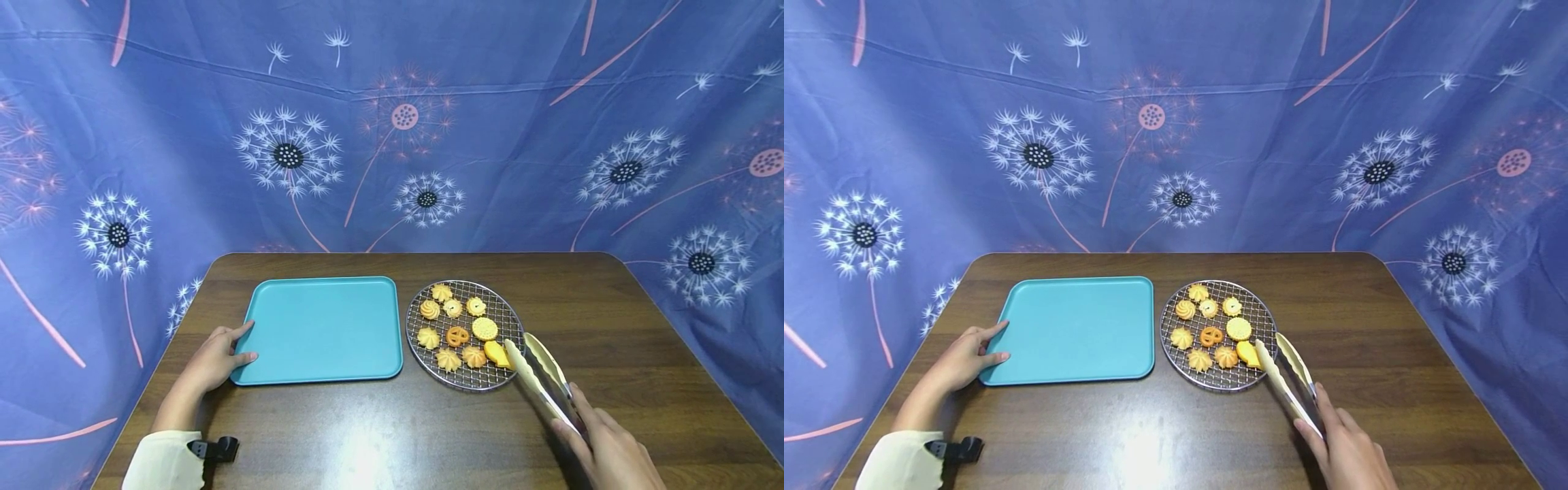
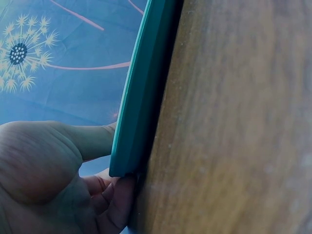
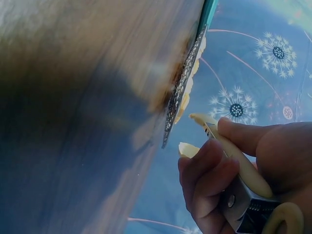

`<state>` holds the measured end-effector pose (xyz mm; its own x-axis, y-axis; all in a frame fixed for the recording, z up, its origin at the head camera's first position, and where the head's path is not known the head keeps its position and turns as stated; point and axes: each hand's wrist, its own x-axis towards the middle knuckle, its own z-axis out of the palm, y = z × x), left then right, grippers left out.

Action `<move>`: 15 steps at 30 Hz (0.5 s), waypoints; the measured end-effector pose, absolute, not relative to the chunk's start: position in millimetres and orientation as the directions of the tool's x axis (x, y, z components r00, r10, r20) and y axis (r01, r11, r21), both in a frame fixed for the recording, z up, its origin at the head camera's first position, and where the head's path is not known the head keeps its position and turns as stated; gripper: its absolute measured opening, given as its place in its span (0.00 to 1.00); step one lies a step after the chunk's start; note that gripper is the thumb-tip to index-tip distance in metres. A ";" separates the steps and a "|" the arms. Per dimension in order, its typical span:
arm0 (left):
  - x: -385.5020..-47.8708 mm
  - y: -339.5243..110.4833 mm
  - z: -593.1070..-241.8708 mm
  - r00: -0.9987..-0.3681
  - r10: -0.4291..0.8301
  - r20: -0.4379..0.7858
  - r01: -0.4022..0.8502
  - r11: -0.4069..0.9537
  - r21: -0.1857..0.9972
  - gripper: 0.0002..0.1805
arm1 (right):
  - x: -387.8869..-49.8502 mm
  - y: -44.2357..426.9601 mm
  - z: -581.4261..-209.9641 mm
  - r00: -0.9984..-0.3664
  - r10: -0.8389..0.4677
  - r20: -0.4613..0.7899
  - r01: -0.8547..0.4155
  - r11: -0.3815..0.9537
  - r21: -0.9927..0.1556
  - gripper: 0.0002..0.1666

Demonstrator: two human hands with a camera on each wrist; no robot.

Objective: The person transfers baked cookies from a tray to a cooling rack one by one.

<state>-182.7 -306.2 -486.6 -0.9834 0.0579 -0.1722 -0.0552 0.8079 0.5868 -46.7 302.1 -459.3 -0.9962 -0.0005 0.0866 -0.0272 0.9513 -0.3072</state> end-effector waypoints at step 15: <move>-182.8 -306.4 -487.9 -0.985 0.061 -0.164 -0.049 0.805 0.591 0.40 | -54.3 304.7 -456.4 -0.999 0.020 0.048 0.004 0.951 -0.309 0.43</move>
